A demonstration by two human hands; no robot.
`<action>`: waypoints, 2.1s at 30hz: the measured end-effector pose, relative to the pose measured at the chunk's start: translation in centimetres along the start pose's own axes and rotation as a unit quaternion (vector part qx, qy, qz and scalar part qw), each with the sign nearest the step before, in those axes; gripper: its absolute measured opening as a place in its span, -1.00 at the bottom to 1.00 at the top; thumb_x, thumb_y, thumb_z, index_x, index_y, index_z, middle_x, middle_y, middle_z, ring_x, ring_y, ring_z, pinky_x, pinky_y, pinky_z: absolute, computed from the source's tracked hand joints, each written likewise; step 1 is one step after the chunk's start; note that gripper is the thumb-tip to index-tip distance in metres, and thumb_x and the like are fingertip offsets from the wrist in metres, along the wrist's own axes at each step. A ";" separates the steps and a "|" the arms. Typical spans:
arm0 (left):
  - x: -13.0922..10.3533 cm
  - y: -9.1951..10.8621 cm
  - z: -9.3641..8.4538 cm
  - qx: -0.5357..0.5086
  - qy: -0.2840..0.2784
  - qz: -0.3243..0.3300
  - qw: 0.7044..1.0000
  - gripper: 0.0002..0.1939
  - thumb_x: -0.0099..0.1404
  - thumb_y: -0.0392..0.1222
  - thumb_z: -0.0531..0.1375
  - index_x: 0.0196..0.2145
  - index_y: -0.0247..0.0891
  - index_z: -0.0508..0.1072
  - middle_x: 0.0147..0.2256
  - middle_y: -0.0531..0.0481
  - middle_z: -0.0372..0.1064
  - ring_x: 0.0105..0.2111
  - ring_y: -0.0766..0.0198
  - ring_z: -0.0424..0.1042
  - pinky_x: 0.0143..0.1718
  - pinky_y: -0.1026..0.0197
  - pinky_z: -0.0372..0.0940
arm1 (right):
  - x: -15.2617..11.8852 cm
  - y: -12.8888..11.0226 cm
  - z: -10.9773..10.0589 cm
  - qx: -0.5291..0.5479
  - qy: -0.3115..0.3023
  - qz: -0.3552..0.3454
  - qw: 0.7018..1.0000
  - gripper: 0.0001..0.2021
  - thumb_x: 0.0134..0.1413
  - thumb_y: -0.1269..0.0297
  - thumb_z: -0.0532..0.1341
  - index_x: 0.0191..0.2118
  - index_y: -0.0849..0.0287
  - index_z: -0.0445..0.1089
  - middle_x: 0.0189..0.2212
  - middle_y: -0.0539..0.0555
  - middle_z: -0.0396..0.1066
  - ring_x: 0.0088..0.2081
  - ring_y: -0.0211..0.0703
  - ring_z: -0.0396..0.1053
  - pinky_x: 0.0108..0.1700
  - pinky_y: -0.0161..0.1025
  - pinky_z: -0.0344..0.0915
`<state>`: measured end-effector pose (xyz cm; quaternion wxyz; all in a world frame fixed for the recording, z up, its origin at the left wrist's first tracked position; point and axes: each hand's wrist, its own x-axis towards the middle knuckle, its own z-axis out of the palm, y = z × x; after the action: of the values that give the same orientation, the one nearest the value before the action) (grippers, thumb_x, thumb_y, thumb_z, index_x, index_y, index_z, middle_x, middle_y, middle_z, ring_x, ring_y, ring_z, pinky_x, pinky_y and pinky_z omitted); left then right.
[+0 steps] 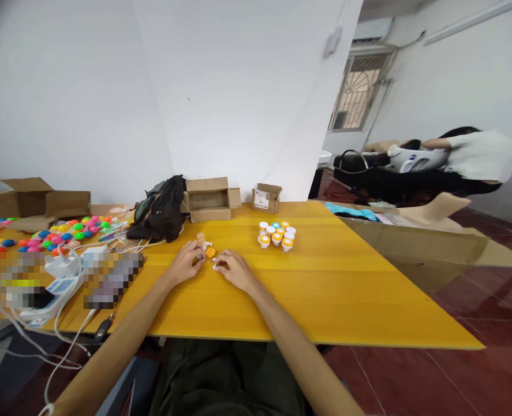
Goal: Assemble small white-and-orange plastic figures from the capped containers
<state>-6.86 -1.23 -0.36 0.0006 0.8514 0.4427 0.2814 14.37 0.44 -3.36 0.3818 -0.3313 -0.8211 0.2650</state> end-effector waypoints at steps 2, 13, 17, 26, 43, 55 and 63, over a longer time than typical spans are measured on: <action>-0.1 0.0 -0.1 0.000 0.000 -0.001 1.000 -0.81 0.20 -0.42 0.12 -0.37 -0.16 0.45 -0.19 -0.06 0.37 -0.14 0.12 0.35 -0.03 0.04 0.30 | 0.0 0.0 0.0 -0.002 -0.002 -0.003 1.000 -0.89 0.07 0.46 0.32 -0.34 0.07 0.52 -0.31 0.03 0.45 -0.21 -0.12 0.44 -0.07 -0.17 0.34; -0.1 -0.1 -0.1 -0.023 0.047 -0.032 0.998 -0.81 0.31 -0.36 0.09 -0.19 -0.14 0.41 -0.18 -0.05 0.34 -0.10 0.14 0.36 -0.01 0.08 0.30 | 0.0 -0.3 0.0 0.001 0.000 0.004 1.000 -0.92 0.09 0.41 0.33 -0.32 0.08 0.53 -0.28 0.04 0.47 -0.19 -0.11 0.45 -0.05 -0.16 0.35; -0.2 -0.5 0.2 -0.022 0.043 -0.032 0.998 -0.80 0.29 -0.38 0.09 -0.19 -0.15 0.40 -0.17 -0.05 0.33 -0.10 0.14 0.36 -0.01 0.08 0.30 | 0.0 -0.4 -0.1 0.003 -0.001 0.004 1.000 -0.93 0.10 0.41 0.32 -0.33 0.08 0.53 -0.28 0.04 0.47 -0.19 -0.12 0.45 -0.04 -0.16 0.35; -0.2 -0.8 0.4 0.019 0.024 -0.071 0.997 -0.85 0.19 -0.39 0.13 -0.33 -0.18 0.42 -0.25 -0.04 0.32 -0.15 0.14 0.36 -0.02 0.08 0.31 | -0.1 -0.6 -0.2 -0.023 -0.020 -0.025 0.999 -0.94 0.14 0.38 0.31 -0.30 0.09 0.53 -0.25 0.06 0.47 -0.16 -0.10 0.44 -0.03 -0.15 0.35; -0.3 -2.0 1.0 0.015 0.067 -0.089 0.994 -0.80 0.32 -0.35 0.10 -0.18 -0.16 0.46 -0.19 -0.05 0.33 -0.11 0.15 0.38 0.01 0.08 0.34 | 1.7 0.3 0.1 -0.159 -0.025 -0.005 0.987 -0.69 0.35 0.31 0.06 0.00 -0.04 0.51 0.00 0.13 0.40 0.03 -0.04 0.37 0.05 -0.07 0.32; -0.3 -2.5 1.5 -0.026 0.062 -0.076 0.995 -0.76 0.32 -0.38 0.06 -0.18 -0.15 0.47 -0.19 -0.04 0.32 -0.11 0.18 0.40 0.02 0.11 0.37 | 3.6 1.0 0.5 -0.155 0.002 -0.028 0.988 -0.69 0.41 0.24 0.00 -0.02 0.01 0.50 0.03 0.11 0.44 0.02 -0.10 0.38 0.12 -0.11 0.28; -0.5 -3.0 1.9 -0.030 0.061 -0.087 0.994 -0.72 0.35 -0.32 0.07 -0.05 -0.12 0.45 0.05 -0.08 0.26 0.07 0.17 0.36 0.17 0.09 0.30 | 4.3 -0.7 0.5 -0.230 -0.038 0.045 0.971 -0.63 0.44 0.13 -0.06 -0.05 -0.02 0.51 0.05 0.10 0.44 0.04 -0.08 0.34 0.07 -0.10 0.27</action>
<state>-8.46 0.68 -2.97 0.0236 0.7907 0.5054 0.3447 11.66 3.11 -1.24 0.2521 -0.4363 -0.8582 0.0982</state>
